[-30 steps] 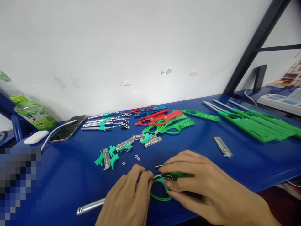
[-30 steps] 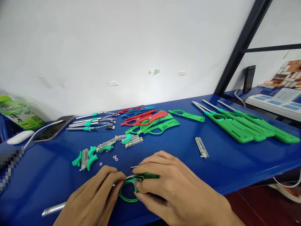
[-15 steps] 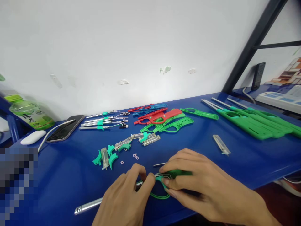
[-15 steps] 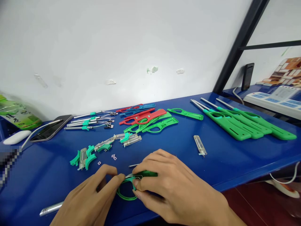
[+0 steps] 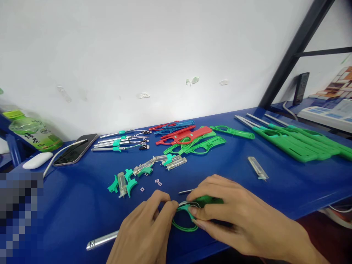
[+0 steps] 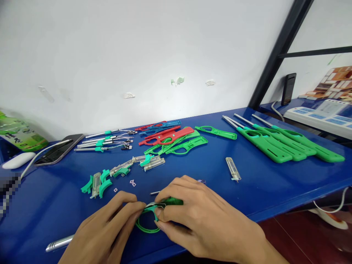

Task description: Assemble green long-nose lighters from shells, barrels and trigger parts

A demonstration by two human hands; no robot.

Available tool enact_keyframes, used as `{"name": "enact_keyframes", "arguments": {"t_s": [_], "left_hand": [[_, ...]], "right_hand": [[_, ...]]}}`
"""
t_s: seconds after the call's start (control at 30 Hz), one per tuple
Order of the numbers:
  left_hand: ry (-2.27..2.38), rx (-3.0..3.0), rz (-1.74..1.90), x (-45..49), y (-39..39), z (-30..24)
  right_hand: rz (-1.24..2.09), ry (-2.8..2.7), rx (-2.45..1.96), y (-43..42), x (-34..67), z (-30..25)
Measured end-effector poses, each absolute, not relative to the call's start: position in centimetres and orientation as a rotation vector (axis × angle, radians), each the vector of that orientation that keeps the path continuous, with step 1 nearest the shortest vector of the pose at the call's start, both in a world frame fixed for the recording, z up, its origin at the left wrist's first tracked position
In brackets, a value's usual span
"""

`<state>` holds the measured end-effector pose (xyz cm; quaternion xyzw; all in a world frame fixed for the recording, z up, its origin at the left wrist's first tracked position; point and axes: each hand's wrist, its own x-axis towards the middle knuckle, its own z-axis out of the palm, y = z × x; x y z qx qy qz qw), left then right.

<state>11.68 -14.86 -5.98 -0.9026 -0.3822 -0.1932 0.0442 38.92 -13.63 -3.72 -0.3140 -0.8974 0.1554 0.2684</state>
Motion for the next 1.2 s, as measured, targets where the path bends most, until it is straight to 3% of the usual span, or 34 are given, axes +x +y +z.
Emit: {"name": "enact_keyframes", "arguments": {"t_s": [1.2], "left_hand": [[-1.179,-2.717,-0.784,13.5,-14.6,-4.8]], "right_hand": [[0.437,-2.399,-0.801,-13.4,38.9,-3.7]]}}
